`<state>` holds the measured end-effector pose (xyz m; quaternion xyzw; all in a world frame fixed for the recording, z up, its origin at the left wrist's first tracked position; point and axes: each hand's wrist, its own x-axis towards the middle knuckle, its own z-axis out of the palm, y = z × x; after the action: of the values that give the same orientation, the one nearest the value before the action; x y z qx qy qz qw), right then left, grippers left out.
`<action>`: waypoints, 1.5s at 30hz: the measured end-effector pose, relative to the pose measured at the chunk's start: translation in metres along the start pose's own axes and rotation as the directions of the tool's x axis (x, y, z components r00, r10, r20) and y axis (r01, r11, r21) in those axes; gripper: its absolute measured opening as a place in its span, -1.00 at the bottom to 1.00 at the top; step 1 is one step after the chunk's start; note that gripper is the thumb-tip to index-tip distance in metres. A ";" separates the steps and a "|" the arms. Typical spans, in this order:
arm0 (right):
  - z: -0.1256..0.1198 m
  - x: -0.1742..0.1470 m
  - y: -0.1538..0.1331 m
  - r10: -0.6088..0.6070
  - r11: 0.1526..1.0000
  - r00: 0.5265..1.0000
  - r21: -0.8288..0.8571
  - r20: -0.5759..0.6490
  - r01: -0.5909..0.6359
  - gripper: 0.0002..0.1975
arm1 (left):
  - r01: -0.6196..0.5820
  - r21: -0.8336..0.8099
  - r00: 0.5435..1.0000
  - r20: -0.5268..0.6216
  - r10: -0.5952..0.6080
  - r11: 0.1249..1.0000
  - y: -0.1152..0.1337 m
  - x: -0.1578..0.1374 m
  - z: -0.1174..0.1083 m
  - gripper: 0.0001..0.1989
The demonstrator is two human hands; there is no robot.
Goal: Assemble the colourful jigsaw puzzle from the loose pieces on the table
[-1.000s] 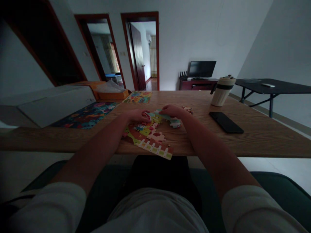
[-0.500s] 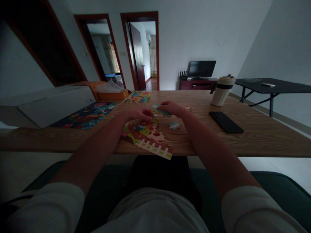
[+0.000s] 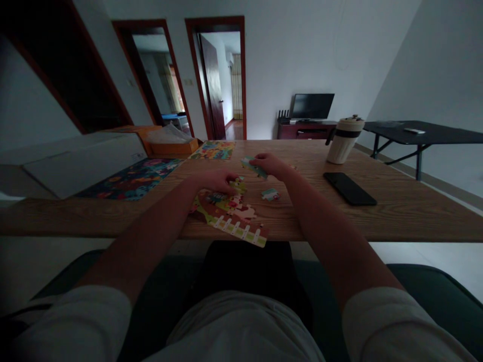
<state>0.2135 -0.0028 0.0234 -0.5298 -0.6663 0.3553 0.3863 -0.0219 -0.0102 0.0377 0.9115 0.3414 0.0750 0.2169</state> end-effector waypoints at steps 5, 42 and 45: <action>0.002 0.008 0.007 -0.003 0.997 1.000 0.082 -0.023 0.005 -0.85 | 0.013 -0.148 0.994 -0.104 -0.029 0.989 -0.004 -0.001 -0.011 -0.75; 0.031 0.009 -0.007 -0.209 0.937 0.971 0.260 -0.116 0.233 -0.70 | 0.042 -0.807 0.824 -0.305 -0.477 0.589 -0.023 0.030 0.017 -0.90; 0.035 0.011 -0.006 -0.248 0.959 0.955 0.100 -0.159 0.266 -0.79 | 0.001 -0.878 0.873 -0.232 -0.428 0.478 -0.023 0.034 0.021 -0.85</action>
<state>0.1784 0.0046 0.0150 -0.4386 -0.6771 0.3019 0.5080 -0.0041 0.0207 0.0084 0.5911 0.4116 0.4001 0.5667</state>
